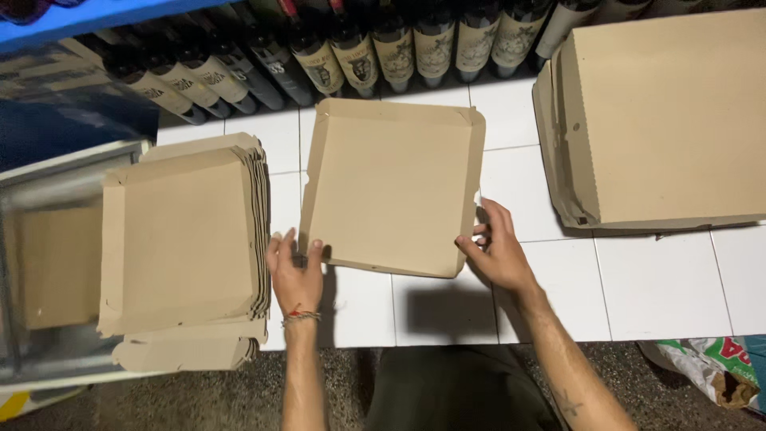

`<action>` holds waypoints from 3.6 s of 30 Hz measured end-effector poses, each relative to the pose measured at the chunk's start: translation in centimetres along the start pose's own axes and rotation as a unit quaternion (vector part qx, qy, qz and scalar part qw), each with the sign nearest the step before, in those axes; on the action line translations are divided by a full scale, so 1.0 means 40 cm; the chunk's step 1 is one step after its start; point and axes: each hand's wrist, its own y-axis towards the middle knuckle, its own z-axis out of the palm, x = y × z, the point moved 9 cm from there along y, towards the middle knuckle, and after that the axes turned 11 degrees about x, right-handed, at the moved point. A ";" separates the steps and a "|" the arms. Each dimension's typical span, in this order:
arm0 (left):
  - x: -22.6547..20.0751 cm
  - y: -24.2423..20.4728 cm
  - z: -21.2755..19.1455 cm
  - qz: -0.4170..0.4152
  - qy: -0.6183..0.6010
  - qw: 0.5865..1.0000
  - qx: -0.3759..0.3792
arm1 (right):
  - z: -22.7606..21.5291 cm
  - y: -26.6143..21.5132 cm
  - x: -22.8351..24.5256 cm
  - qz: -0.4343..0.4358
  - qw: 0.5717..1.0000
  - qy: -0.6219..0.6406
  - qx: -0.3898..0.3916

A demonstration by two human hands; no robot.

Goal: The person repeatedly picks up flat cardboard boxes from a stack, folds the side flaps to form a box shape, and places the assembled boxes into a stack. The person handles the boxes one at a time throughout the clip.

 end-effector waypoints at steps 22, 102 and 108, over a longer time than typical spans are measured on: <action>0.304 -0.062 0.141 -0.104 -0.026 0.934 0.341 | 0.063 -0.213 -0.175 0.324 0.944 0.069 -0.002; 0.053 0.185 0.047 0.155 -0.225 0.960 -0.053 | 0.484 0.374 0.495 -0.239 0.779 -0.510 0.278; 0.058 0.212 0.063 0.168 -0.225 0.960 -0.005 | 0.273 0.280 0.499 -0.121 0.909 -0.361 0.169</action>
